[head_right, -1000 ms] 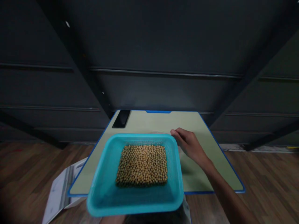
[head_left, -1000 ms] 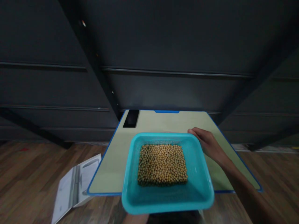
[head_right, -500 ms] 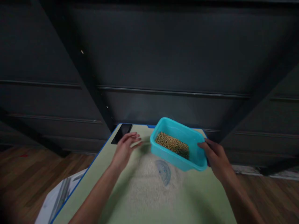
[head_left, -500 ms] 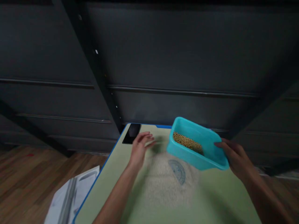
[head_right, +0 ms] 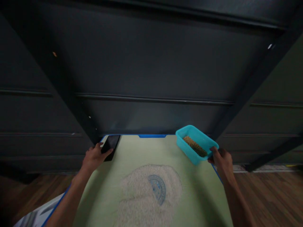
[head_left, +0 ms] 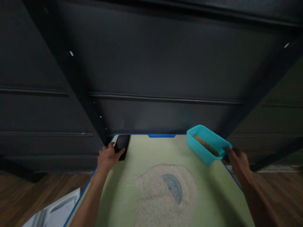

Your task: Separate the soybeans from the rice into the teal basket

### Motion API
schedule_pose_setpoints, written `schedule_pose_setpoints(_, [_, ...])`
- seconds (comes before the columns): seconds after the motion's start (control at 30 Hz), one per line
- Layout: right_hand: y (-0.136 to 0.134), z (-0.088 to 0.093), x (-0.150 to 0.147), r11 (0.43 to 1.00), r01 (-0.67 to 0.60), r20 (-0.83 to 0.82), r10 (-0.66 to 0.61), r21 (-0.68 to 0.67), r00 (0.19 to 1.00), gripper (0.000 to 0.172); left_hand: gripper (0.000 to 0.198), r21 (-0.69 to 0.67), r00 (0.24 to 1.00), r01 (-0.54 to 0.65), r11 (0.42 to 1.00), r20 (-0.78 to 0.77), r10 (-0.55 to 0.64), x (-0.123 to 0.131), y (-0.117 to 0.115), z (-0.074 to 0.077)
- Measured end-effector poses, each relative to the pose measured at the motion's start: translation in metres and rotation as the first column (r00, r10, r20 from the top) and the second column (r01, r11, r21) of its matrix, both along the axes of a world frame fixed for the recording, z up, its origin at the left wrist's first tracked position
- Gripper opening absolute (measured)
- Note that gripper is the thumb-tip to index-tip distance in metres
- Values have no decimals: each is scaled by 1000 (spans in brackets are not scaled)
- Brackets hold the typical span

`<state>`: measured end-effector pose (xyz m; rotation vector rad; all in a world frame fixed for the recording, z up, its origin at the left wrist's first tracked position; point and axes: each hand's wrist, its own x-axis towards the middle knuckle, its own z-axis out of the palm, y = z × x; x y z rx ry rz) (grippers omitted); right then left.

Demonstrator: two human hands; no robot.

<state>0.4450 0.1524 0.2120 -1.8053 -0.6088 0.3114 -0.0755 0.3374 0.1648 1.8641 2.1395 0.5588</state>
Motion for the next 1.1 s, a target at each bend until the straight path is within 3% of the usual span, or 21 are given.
schedule_pose_setpoints(0.1, [4,-11,-7,992,87,-193,-69,87,979,31,75,-47,1000,4,999,21,-3,-12,22,-10])
schedule_pose_setpoints(0.2, [7,-20,-17,977,135,-242,-93,166,966,34,46,-89,999,14,996,34,-11,-21,40,-16])
schedule_pose_setpoints(0.27, [7,-25,-24,963,127,-280,-58,237,958,36,41,-119,999,1,993,46,4,-20,43,-16])
schedule_pose_setpoints(0.33, [5,-28,-29,953,97,-322,0,288,947,41,51,-149,998,-37,988,54,46,-14,37,-12])
schedule_pose_setpoints(0.5, [-6,-25,-30,970,-10,-333,94,245,938,60,111,-151,986,-167,974,-1,169,22,5,9])
schedule_pose_setpoints(0.6, [-13,-25,-26,980,-35,-311,97,198,946,66,123,-89,981,-185,979,-74,178,35,-4,20])
schedule_pose_setpoints(0.7, [-23,-31,-32,982,56,-253,-9,180,967,62,104,-178,990,-129,976,27,136,29,1,24])
schedule_pose_setpoints(0.77, [-31,-36,-46,963,169,-146,-140,209,979,54,81,-199,987,-94,976,112,118,19,8,22])
schedule_pose_setpoints(0.83, [-39,-38,-68,955,180,5,-186,236,983,45,64,-173,976,-59,983,196,93,9,11,18])
schedule_pose_setpoints(0.9, [-44,-34,-94,982,14,193,-50,188,980,32,52,-112,950,-23,993,306,57,2,11,14])
schedule_pose_setpoints(0.93, [-44,-30,-108,988,-119,289,85,102,954,27,48,-80,924,-7,997,380,37,1,9,12])
schedule_pose_setpoints(0.97, [-43,-26,-122,953,-301,351,296,-40,888,24,45,-50,888,4,999,460,19,0,6,11])
schedule_pose_setpoints(1.03, [-38,-18,-146,772,-572,404,633,-277,660,22,46,6,779,13,1000,626,-14,3,0,10])
schedule_pose_setpoints(1.1, [-30,-13,-164,632,-648,425,771,-425,474,14,48,54,637,4,999,769,-44,9,-5,10])
